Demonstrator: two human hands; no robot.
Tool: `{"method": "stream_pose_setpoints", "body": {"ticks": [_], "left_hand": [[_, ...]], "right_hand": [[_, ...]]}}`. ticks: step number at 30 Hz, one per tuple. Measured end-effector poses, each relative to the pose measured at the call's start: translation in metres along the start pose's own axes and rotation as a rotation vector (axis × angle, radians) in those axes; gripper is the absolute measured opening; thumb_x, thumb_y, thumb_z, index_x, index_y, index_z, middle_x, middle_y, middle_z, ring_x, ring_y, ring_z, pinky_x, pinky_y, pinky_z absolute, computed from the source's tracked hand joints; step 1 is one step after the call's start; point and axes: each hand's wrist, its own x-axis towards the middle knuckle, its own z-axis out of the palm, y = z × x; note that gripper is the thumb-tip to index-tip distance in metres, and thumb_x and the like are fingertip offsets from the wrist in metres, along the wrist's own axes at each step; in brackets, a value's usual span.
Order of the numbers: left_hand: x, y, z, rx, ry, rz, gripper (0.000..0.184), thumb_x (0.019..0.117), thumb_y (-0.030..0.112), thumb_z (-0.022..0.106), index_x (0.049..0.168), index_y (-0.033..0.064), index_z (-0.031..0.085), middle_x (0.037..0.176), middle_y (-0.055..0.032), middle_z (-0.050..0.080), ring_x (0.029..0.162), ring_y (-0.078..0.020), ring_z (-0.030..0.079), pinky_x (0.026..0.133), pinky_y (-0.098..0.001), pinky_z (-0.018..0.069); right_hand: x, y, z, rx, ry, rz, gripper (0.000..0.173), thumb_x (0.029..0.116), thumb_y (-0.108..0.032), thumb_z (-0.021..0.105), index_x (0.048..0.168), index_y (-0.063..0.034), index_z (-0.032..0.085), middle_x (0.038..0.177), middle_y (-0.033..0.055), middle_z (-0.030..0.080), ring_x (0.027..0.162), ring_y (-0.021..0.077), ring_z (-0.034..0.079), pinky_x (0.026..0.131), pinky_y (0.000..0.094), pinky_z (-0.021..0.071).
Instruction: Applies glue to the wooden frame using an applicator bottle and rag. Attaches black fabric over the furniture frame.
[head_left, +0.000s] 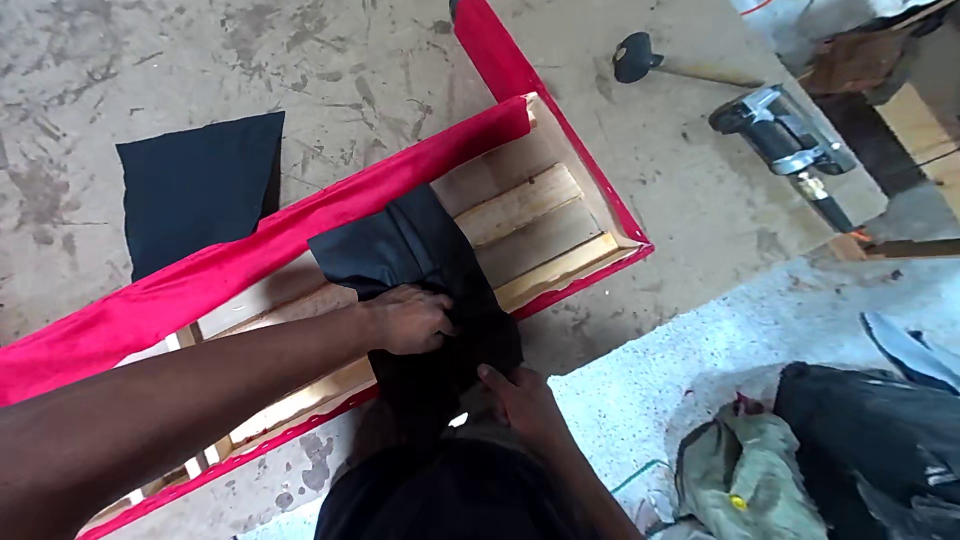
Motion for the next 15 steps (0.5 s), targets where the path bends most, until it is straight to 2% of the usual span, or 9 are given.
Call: {"method": "stream_pose_setpoints", "body": {"ticks": [3,6,8,10,12,13,15], "left_hand": [[0.002,0.005,-0.01,-0.04,-0.073,-0.041,0.034,0.1027,0.042,0.048,0.121,0.0314,0.074,0.124,-0.0005,0.066,0.113,-0.0208,0.063,0.093,-0.0497,0.0529],[0.006,0.011,-0.016,-0.1,-0.107,-0.122,0.059,0.1014,0.067,0.036,0.104,0.025,0.077,0.124,-0.0014,0.066,0.119,-0.0222,0.062,0.1,-0.0538,0.0506],[0.008,0.022,-0.014,-0.143,-0.069,-0.209,0.067,0.0963,0.077,0.038,0.103,0.0228,0.078,0.127,-0.0029,0.068,0.124,-0.0237,0.06,0.105,-0.0555,0.0476],[0.007,0.036,-0.014,-0.165,-0.022,-0.294,0.061,0.0979,0.071,0.045,0.11,0.0208,0.078,0.133,-0.0064,0.066,0.129,-0.0275,0.058,0.109,-0.0592,0.0423],[-0.003,0.045,-0.009,-0.159,0.075,-0.335,0.052,0.0992,0.064,0.051,0.112,0.0212,0.077,0.132,-0.0063,0.066,0.126,-0.0287,0.059,0.108,-0.0595,0.0428],[-0.007,0.049,-0.008,-0.152,0.124,-0.338,0.049,0.099,0.061,0.054,0.11,0.0195,0.078,0.13,-0.0079,0.067,0.123,-0.0309,0.061,0.106,-0.0607,0.0438],[0.001,0.053,-0.013,-0.148,0.138,-0.336,0.051,0.0985,0.06,0.056,0.111,0.0153,0.077,0.13,-0.0139,0.067,0.123,-0.0379,0.06,0.107,-0.0638,0.0416]], "right_hand": [[0.017,0.014,-0.006,0.03,-0.016,0.013,0.027,0.1004,-0.031,0.067,0.101,-0.0044,0.07,0.063,-0.0012,0.06,0.049,0.0096,0.055,0.048,0.0271,0.0506],[0.035,0.016,-0.006,0.033,-0.024,0.008,0.025,0.101,-0.028,0.066,0.101,-0.0041,0.069,0.065,-0.0002,0.062,0.052,0.0109,0.059,0.051,0.0283,0.0537],[0.042,0.022,-0.006,0.052,-0.004,0.013,0.02,0.101,-0.021,0.065,0.099,-0.0019,0.069,0.064,0.0008,0.063,0.052,0.0114,0.061,0.05,0.0284,0.0552],[0.044,0.022,-0.011,0.061,-0.003,0.021,0.017,0.103,-0.014,0.06,0.102,0.0016,0.067,0.066,0.0021,0.064,0.053,0.0119,0.062,0.051,0.0287,0.0561],[0.033,0.013,-0.02,0.025,-0.011,0.022,0.023,0.1054,-0.017,0.056,0.104,0.0017,0.068,0.07,0.004,0.068,0.058,0.0141,0.065,0.055,0.0318,0.0589],[0.026,0.007,-0.034,-0.004,0.012,-0.012,0.025,0.1052,-0.021,0.057,0.105,0.001,0.069,0.073,0.0048,0.07,0.06,0.0152,0.067,0.057,0.0334,0.0599],[0.026,-0.006,-0.095,-0.116,0.174,-0.167,0.024,0.1028,-0.022,0.06,0.109,-0.0017,0.071,0.081,0.0047,0.073,0.066,0.0153,0.069,0.06,0.0342,0.0602]]}}
